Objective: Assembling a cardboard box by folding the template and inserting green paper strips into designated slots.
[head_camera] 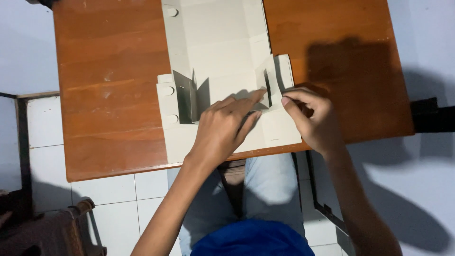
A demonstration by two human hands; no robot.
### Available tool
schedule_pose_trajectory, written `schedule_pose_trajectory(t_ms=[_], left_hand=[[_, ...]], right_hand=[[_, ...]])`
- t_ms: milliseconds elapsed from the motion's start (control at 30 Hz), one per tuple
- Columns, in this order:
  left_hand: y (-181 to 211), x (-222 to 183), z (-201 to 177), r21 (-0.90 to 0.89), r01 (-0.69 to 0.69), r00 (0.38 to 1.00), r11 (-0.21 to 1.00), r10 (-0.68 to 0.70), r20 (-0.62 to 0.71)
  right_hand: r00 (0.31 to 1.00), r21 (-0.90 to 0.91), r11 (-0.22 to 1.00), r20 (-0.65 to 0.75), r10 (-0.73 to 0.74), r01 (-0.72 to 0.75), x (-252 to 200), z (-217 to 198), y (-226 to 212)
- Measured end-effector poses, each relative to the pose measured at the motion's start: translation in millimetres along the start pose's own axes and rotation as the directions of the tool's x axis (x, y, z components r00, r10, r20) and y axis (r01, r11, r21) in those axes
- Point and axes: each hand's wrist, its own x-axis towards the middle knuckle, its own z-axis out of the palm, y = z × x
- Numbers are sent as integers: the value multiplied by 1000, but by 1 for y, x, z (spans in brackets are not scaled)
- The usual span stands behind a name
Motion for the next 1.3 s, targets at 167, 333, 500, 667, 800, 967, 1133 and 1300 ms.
schedule_pose_trajectory(t_ms=[167, 333, 500, 667, 800, 967, 1133, 1300], left_hand=[[-6, -1, 6, 7, -29, 1000, 1000, 29, 3], [-8, -3, 5, 28, -38, 999, 999, 38, -1], [-8, -4, 4, 22, -30, 999, 999, 30, 22], [-6, -5, 1, 24, -32, 999, 999, 31, 41], [-6, -5, 1, 27, -32, 998, 999, 30, 58], [-5, -5, 5, 61, -48, 998, 997, 46, 34], [-4, -6, 4, 70, -56, 998, 996, 54, 30], [-8, -7, 14, 91, -47, 999, 995, 48, 1]], right_hand=[[994, 143, 985, 62, 89, -97, 4, -4, -16], [974, 256, 943, 130, 186, -214, 3, -4, -14], [960, 358, 893, 151, 234, -274, 4, 2, -8], [938, 330, 883, 204, 279, -334, 5, -3, -19], [916, 340, 854, 226, 332, -393, 4, -2, -33], [897, 353, 829, 246, 366, -435, 2, -3, -44], [902, 341, 837, 218, 373, -429, 0, -1, -39], [929, 400, 839, 128, 347, -369, -8, 8, -21]])
